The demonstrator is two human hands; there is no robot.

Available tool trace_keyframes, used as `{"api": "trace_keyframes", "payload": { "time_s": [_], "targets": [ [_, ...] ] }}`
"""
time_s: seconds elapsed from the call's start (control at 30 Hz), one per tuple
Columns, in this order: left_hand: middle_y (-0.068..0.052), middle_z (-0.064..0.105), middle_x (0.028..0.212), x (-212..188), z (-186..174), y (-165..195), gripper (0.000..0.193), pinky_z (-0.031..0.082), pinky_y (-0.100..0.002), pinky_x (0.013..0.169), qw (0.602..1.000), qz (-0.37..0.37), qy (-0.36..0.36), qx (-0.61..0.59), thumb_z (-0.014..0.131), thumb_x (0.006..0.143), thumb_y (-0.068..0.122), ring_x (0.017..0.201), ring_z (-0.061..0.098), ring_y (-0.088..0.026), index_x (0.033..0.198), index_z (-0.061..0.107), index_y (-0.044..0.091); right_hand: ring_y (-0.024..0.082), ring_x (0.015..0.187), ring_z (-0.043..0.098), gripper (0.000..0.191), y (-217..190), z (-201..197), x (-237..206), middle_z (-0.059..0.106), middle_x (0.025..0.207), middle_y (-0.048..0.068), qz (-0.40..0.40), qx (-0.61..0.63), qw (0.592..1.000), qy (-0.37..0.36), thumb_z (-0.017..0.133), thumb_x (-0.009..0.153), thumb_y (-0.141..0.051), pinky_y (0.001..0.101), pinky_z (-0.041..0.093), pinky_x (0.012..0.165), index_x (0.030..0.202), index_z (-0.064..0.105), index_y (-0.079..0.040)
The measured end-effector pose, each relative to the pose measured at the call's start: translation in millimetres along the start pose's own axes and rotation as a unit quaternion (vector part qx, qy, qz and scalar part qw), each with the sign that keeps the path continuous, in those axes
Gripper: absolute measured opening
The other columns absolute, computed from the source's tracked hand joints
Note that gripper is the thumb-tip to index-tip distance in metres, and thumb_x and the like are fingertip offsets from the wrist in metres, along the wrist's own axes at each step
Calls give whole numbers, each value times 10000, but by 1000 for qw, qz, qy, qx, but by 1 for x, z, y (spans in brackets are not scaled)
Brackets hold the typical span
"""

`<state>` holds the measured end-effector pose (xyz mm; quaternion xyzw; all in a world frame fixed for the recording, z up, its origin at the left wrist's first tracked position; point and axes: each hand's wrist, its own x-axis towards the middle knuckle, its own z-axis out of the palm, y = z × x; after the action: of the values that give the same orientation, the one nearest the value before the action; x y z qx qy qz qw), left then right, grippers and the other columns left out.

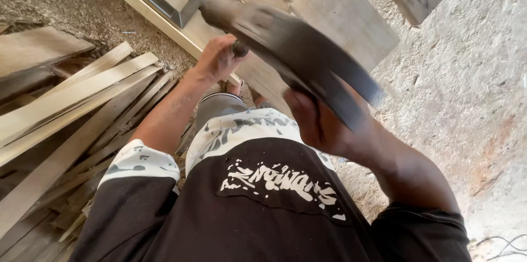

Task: The person positions a wooden pallet against a wall, then uses a hammer and chisel to carve a notch into a vertical wooden plank. They measure and mark the wood with a square and pencil before continuing to chisel the notch.

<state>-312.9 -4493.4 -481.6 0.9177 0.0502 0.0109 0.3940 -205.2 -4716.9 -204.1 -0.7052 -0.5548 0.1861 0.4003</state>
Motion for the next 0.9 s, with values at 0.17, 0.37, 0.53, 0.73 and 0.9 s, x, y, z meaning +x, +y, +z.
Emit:
{"api": "trace_keyframes", "payload": {
  "time_s": [0.17,0.37,0.53,0.73,0.9],
  "targets": [
    [-97,749,956,6,-12,13,98,607,-347,766,998,50,28,-41,764,962,128,841,726,-244,1022,705,78,193,453,546,274,13,17,17,641,702,127,374,-57,891,-251,474,1076,-278,335,443,366,1170,529,-26],
    [-153,717,929,-1,-7,3,151,565,-400,719,996,37,26,-77,780,903,92,824,693,-308,978,658,40,232,666,606,191,4,-3,-21,650,883,169,-33,-117,992,20,449,1215,-171,362,472,570,1218,479,18],
    [-87,739,902,1,4,-5,73,604,-357,712,999,28,-7,-43,738,989,179,793,713,-258,994,687,127,205,521,539,259,20,19,-2,600,688,118,207,-41,968,-139,487,1101,-241,352,431,463,1201,482,-2],
    [-48,705,849,0,-4,25,266,621,-299,701,790,-206,69,-573,416,1029,150,770,693,-150,939,635,27,180,581,484,188,17,-2,-46,499,754,81,43,-44,995,73,439,1205,-182,309,374,496,1102,475,-29],
    [-47,638,845,-5,-46,37,183,562,-302,595,967,44,138,-210,652,1092,114,752,648,-131,949,570,35,59,527,483,243,-1,-23,-69,534,758,51,141,151,961,184,433,1196,-254,194,413,469,1172,420,-12]
  ]
}}
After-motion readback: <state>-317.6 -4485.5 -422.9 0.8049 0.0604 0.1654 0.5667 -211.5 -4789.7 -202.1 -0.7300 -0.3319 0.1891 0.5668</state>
